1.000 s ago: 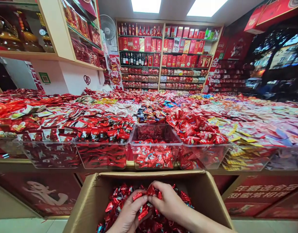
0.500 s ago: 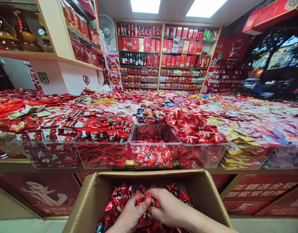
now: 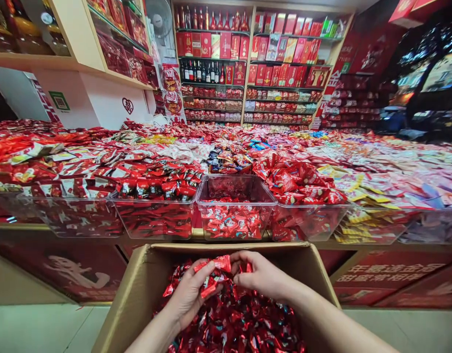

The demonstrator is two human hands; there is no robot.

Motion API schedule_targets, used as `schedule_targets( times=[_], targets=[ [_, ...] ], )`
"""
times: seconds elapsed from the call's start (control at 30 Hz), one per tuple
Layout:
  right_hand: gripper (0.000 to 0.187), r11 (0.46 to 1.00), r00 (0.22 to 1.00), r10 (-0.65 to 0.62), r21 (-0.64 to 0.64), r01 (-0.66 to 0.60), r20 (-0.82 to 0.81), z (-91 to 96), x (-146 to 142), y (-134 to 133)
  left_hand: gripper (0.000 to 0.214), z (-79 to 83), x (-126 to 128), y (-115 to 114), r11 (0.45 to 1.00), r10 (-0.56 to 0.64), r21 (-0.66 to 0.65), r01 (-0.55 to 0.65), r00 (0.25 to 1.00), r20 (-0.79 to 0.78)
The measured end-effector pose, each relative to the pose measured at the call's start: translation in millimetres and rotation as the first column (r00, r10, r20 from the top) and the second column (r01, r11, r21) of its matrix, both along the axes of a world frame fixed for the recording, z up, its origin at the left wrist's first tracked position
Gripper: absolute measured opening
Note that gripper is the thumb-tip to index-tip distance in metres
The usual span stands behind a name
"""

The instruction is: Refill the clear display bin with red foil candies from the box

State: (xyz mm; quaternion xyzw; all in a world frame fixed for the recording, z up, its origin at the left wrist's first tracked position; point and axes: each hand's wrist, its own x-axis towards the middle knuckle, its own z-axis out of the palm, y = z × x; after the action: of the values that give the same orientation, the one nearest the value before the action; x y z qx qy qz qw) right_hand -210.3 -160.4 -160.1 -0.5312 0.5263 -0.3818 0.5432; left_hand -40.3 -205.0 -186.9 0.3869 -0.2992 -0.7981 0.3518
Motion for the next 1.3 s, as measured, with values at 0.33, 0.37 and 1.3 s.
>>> schedule_targets(
  times=[0.33, 0.37, 1.3],
  targets=[
    [0.029, 0.997, 0.996, -0.072, 0.036, 0.07, 0.057, 9.2, 8.3, 0.3, 0.014, 7.7, -3.5, 4.4, 0.995, -0.024, -0.099, 0.022, 0.999, -0.027],
    [0.027, 0.996, 0.997, -0.082, 0.018, 0.082, 0.014, 7.6, 9.2, 0.1, 0.014, 8.2, -4.2, 5.2, 0.993, -0.035, -0.115, 0.033, 0.999, -0.02],
    [0.003, 0.913, 0.94, -0.163, -0.406, 0.028, -0.3, 12.3, 22.3, 9.8, 0.017, 9.3, 1.2, 11.5, 0.965, -0.194, -0.189, 0.18, 0.979, -0.058]
  ],
)
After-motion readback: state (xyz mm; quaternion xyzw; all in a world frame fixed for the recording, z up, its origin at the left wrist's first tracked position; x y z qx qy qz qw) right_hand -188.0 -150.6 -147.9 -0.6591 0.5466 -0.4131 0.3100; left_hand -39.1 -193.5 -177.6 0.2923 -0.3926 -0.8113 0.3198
